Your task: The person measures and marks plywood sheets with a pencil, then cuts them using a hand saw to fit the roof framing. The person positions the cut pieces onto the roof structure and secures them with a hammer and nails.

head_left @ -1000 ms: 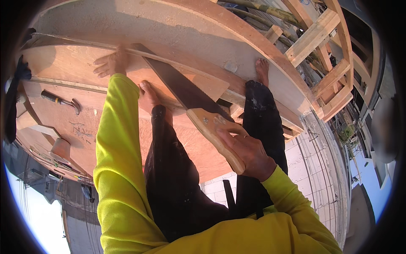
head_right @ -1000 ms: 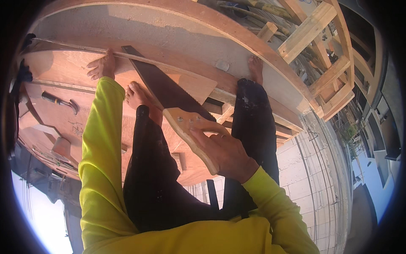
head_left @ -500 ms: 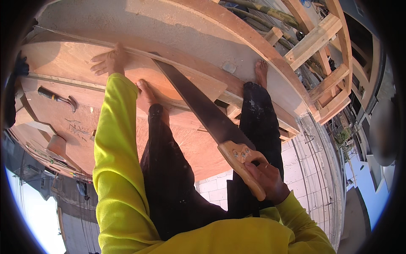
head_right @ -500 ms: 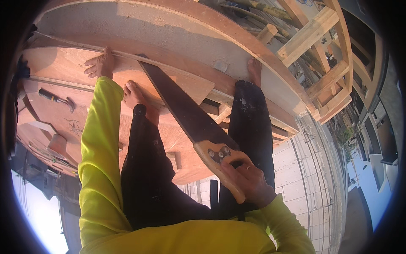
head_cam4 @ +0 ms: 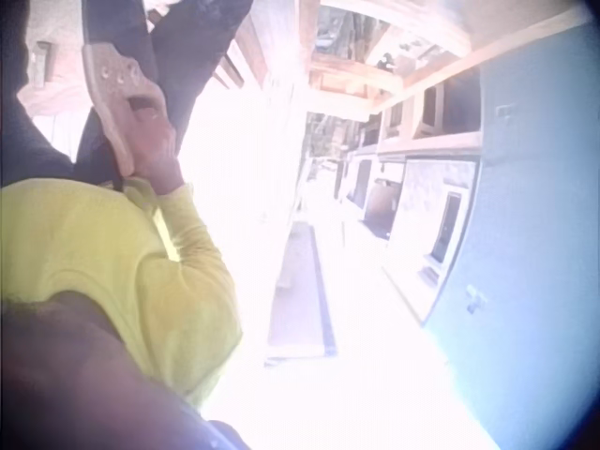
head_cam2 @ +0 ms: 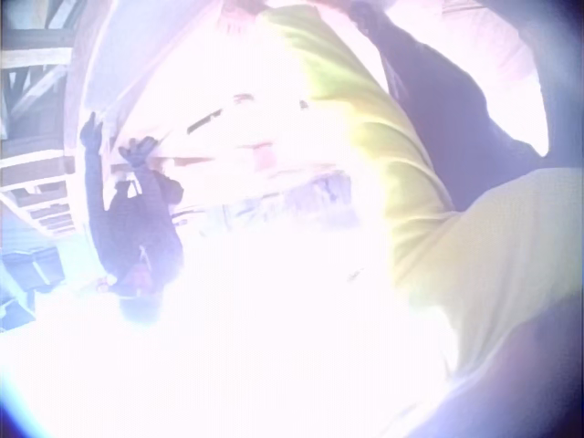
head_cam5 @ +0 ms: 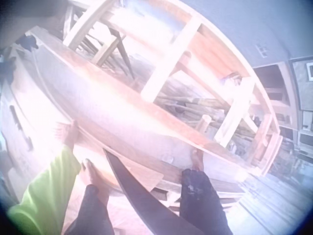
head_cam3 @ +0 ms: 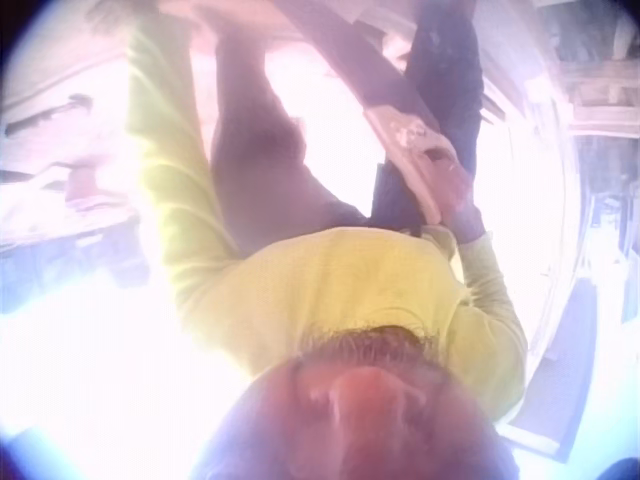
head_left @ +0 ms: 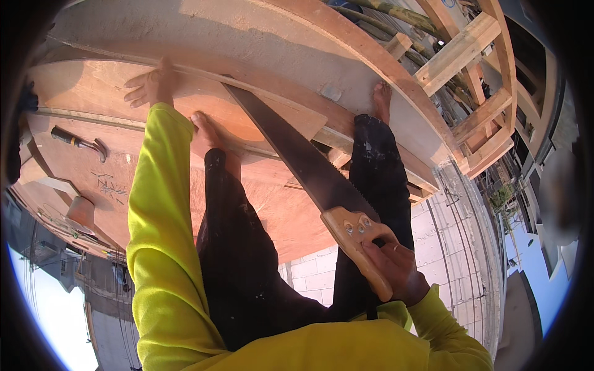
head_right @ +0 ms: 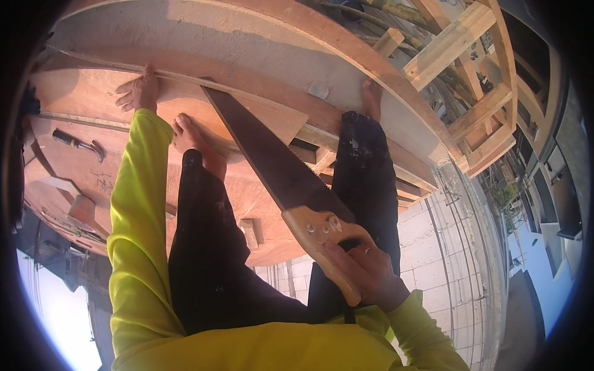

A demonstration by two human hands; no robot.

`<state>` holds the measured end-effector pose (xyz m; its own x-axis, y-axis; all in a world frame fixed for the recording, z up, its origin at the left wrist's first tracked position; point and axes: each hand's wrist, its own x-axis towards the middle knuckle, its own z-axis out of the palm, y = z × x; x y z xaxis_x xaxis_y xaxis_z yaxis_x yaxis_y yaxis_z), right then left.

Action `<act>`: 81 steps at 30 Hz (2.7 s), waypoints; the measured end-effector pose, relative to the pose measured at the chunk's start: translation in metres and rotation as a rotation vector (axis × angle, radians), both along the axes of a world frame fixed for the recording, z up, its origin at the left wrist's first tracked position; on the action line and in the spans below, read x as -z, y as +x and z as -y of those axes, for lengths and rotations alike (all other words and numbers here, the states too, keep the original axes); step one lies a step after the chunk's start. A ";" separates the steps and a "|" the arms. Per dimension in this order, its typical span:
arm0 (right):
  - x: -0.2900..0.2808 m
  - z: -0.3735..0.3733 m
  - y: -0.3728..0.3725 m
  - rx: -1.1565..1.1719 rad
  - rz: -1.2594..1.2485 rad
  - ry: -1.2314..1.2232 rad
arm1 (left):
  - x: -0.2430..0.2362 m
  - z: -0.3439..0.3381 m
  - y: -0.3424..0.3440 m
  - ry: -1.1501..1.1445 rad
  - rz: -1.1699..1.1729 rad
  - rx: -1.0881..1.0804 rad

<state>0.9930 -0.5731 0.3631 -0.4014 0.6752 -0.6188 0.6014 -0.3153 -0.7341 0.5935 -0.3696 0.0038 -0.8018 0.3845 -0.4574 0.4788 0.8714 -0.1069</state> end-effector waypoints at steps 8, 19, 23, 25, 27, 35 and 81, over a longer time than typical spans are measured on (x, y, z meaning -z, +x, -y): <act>0.144 -0.042 -0.085 0.099 -0.123 0.166 | -0.017 0.044 0.031 0.029 0.216 -0.117; -0.002 0.001 0.018 0.004 -0.040 0.031 | -0.003 0.038 0.033 0.018 0.087 -0.051; 0.087 -0.009 -0.032 0.021 -0.022 0.042 | 0.001 0.041 0.049 0.011 0.150 -0.020; 0.124 -0.027 -0.059 0.043 -0.050 0.125 | 0.004 0.038 0.042 0.021 0.133 -0.015; 0.066 -0.008 -0.037 0.059 -0.067 0.061 | -0.002 0.059 0.037 -0.051 0.109 -0.031; 0.064 0.012 0.008 0.008 -0.027 0.002 | -0.002 0.037 0.047 0.017 0.109 -0.001; 0.026 0.028 0.078 -0.040 -0.125 0.020 | 0.002 0.080 0.085 -0.060 0.065 -0.043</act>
<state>1.0712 -0.6013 0.3374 -0.5014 0.6689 -0.5488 0.5165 -0.2775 -0.8101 0.6788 -0.4493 0.0016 -0.7848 0.3210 -0.5301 0.4491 0.8840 -0.1296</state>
